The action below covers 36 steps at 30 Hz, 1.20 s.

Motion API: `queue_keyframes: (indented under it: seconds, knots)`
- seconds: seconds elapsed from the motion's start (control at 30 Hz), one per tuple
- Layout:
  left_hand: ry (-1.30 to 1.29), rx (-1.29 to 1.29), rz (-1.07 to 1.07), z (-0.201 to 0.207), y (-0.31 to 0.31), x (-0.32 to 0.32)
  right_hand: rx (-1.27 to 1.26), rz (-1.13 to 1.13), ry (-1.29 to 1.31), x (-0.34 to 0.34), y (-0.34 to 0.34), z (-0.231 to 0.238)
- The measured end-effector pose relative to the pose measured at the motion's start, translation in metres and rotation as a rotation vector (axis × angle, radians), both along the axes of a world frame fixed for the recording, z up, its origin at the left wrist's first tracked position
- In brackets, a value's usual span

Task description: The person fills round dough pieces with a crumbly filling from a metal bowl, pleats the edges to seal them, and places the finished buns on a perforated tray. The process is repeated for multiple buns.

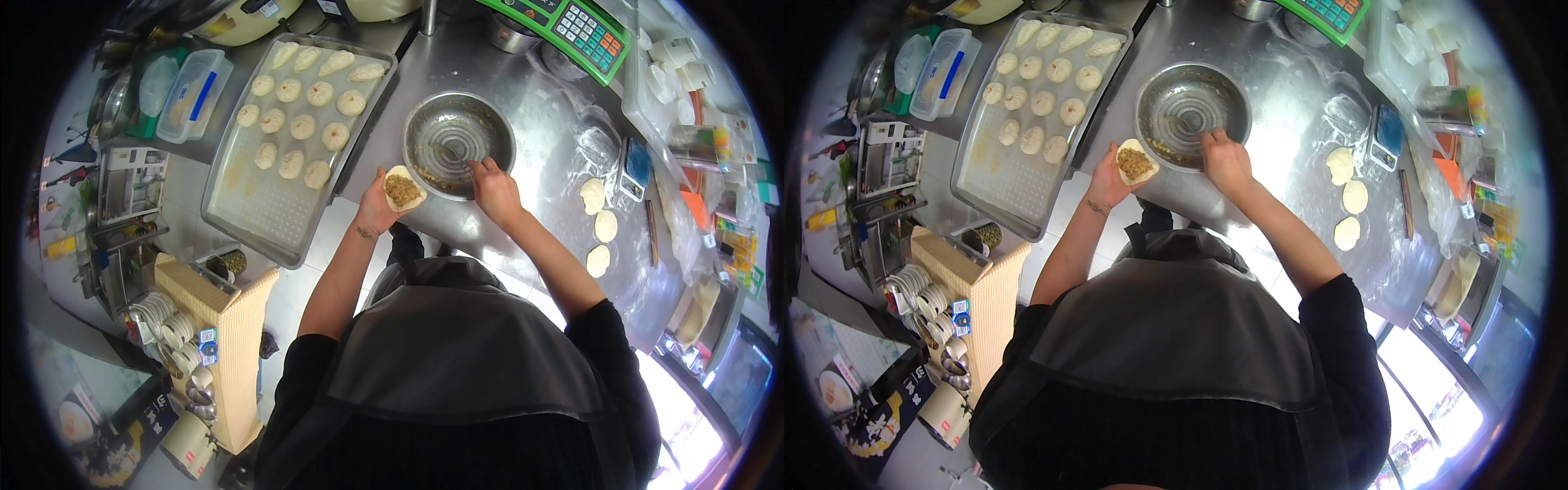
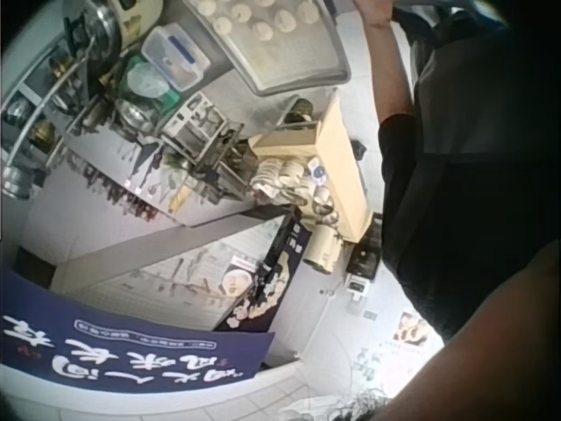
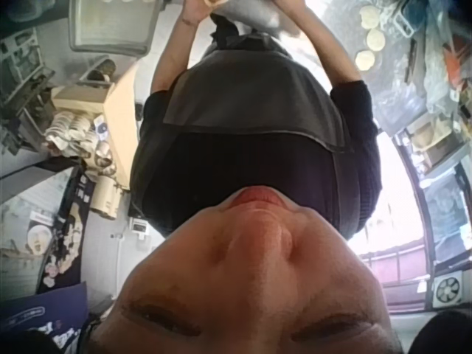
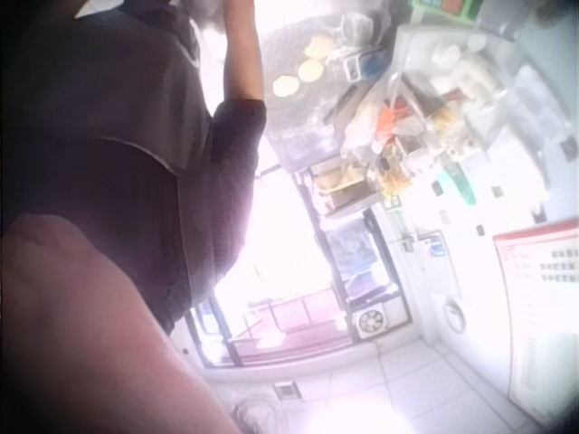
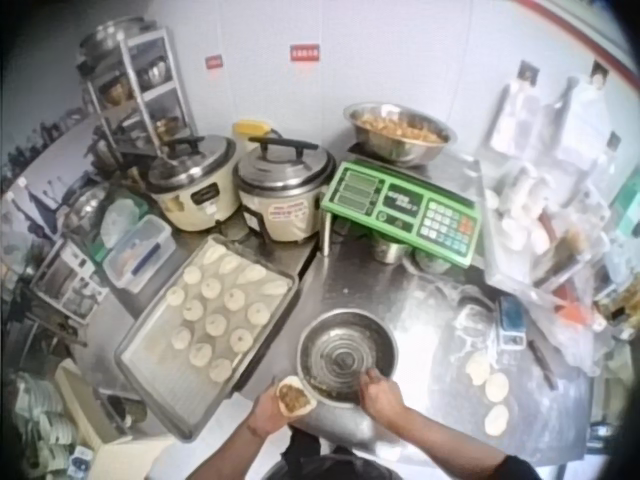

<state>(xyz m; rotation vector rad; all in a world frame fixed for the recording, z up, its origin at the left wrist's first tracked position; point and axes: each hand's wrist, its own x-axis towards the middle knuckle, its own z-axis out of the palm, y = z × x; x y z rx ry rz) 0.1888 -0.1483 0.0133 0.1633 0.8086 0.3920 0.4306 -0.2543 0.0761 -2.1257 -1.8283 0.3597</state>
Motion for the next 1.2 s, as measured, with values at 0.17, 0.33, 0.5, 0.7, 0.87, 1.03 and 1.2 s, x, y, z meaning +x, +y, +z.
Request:
queue_keyframes:
  seconds: [0.17,0.33,0.5,0.7,0.87,1.03,1.2]
  knots:
    - [-0.018,0.001,0.010,-0.003,0.002,0.000,-0.285,-0.050,-0.159,0.014,0.006,0.033]
    - [0.031,0.018,0.031,-0.004,0.005,0.002,-0.452,-0.070,-0.079,0.000,0.012,0.041]
    - [0.019,0.026,0.016,-0.003,0.006,0.002,-0.285,-0.068,0.163,-0.027,0.025,0.023]
    - [0.041,0.030,0.015,-0.001,0.005,0.004,-0.091,-0.037,0.096,-0.029,0.022,0.002]
    - [0.033,0.030,0.021,0.002,0.004,0.003,0.029,0.077,0.034,-0.029,0.023,-0.015]
    - [0.035,0.042,0.035,0.003,0.007,0.001,0.163,0.150,0.066,-0.017,-0.012,-0.013]
    - [0.054,0.052,0.040,0.010,0.010,0.003,0.165,-0.107,0.161,-0.024,-0.005,-0.025]
